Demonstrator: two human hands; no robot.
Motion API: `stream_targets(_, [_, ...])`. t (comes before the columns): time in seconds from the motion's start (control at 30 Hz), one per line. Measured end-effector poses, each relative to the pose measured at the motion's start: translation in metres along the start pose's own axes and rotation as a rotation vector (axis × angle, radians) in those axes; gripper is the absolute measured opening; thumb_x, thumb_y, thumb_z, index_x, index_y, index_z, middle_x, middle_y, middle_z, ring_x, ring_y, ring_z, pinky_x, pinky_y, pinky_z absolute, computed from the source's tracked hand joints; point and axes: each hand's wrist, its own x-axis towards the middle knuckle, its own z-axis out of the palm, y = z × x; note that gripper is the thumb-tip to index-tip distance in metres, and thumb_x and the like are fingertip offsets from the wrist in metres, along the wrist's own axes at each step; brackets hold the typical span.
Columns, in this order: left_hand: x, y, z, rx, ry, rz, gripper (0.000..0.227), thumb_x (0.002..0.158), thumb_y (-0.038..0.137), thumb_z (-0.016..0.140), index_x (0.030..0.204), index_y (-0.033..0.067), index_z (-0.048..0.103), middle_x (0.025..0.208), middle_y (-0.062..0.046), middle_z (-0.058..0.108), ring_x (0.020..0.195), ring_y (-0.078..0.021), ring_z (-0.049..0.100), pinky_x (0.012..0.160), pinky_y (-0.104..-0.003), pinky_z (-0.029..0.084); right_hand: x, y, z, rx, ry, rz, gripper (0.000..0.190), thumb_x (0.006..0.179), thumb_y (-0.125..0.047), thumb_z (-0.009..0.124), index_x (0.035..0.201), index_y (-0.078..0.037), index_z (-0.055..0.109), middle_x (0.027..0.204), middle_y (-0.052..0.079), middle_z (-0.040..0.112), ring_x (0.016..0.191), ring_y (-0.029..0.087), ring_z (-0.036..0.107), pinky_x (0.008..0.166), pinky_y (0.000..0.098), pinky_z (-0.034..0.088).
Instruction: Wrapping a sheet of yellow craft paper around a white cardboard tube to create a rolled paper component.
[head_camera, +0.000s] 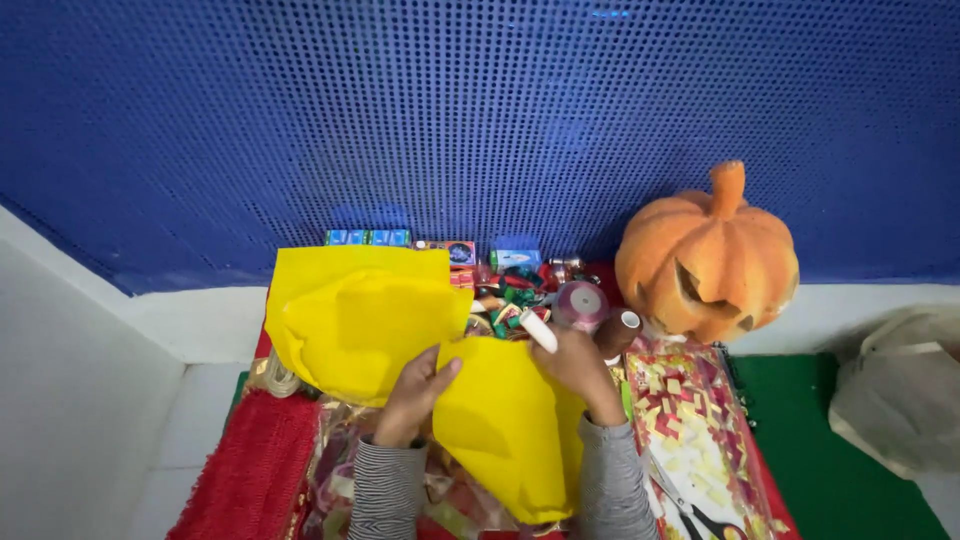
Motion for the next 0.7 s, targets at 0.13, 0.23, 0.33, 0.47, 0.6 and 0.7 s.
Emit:
stream_targets(0.13, [0.021, -0.061, -0.023, 0.072, 0.01, 0.008, 0.029, 0.099, 0.029, 0.068, 0.084, 0.0046, 0.069, 0.078, -0.004, 0.065, 0.073, -0.0155, 0.061, 0.064, -0.033, 0.046, -0.036, -0.008, -0.007, -0.006, -0.045, -0.033, 0.047, 0.084, -0.043, 0.075, 0.126, -0.021, 0.07, 0.105, 0.011, 0.08, 0.099, 0.024, 0.075, 0.071, 0.0377, 0.047])
stream_targets(0.23, [0.031, -0.081, -0.028, 0.093, 0.052, 0.011, 0.026, 0.099, 0.023, 0.069, 0.082, 0.0029, 0.07, 0.079, -0.002, 0.068, 0.076, -0.0128, 0.062, 0.064, -0.032, 0.047, -0.052, -0.005, -0.013, 0.09, -0.079, 0.044, 0.022, 0.085, -0.029, 0.079, 0.1, -0.015, 0.073, 0.093, 0.002, 0.078, 0.083, 0.014, 0.064, 0.069, 0.0329, 0.044])
stream_targets(0.33, [0.024, -0.066, -0.022, 0.076, 0.069, -0.116, 0.032, 0.096, 0.024, 0.066, 0.111, -0.0009, 0.079, 0.107, -0.011, 0.08, 0.096, -0.0217, 0.074, 0.079, -0.035, 0.06, -0.057, 0.002, -0.014, 0.019, -0.051, 0.129, 0.013, 0.09, -0.022, 0.061, 0.09, -0.013, 0.07, 0.085, 0.01, 0.071, 0.072, 0.023, 0.062, 0.062, 0.038, 0.037])
stream_targets(0.47, [0.014, -0.054, -0.017, 0.077, 0.081, -0.066, 0.031, 0.097, 0.028, 0.065, 0.104, 0.0006, 0.077, 0.099, -0.011, 0.079, 0.09, -0.0214, 0.073, 0.074, -0.036, 0.059, -0.056, 0.02, -0.016, 0.001, 0.117, 0.126, 0.017, 0.091, -0.029, 0.068, 0.098, -0.014, 0.074, 0.086, 0.011, 0.077, 0.073, 0.027, 0.07, 0.061, 0.0388, 0.043])
stream_targets(0.6, [0.013, -0.068, -0.027, 0.091, 0.11, 0.089, 0.046, 0.101, 0.033, 0.068, 0.069, 0.0142, 0.04, 0.06, 0.001, 0.036, 0.054, -0.0107, 0.039, 0.057, -0.028, 0.03, -0.061, 0.018, -0.025, 0.074, 0.181, 0.13, 0.029, 0.091, -0.03, 0.071, 0.116, -0.017, 0.078, 0.103, 0.011, 0.081, 0.087, 0.029, 0.074, 0.07, 0.0391, 0.05])
stream_targets(0.7, [0.007, -0.058, -0.024, 0.046, 0.135, 0.146, 0.039, 0.1, 0.032, 0.062, 0.071, 0.0064, 0.065, 0.075, -0.008, 0.073, 0.075, -0.023, 0.072, 0.071, -0.038, 0.058, -0.056, 0.035, -0.024, 0.069, 0.16, 0.124, 0.026, 0.092, -0.03, 0.069, 0.113, -0.016, 0.078, 0.102, 0.01, 0.081, 0.086, 0.03, 0.073, 0.069, 0.04, 0.048])
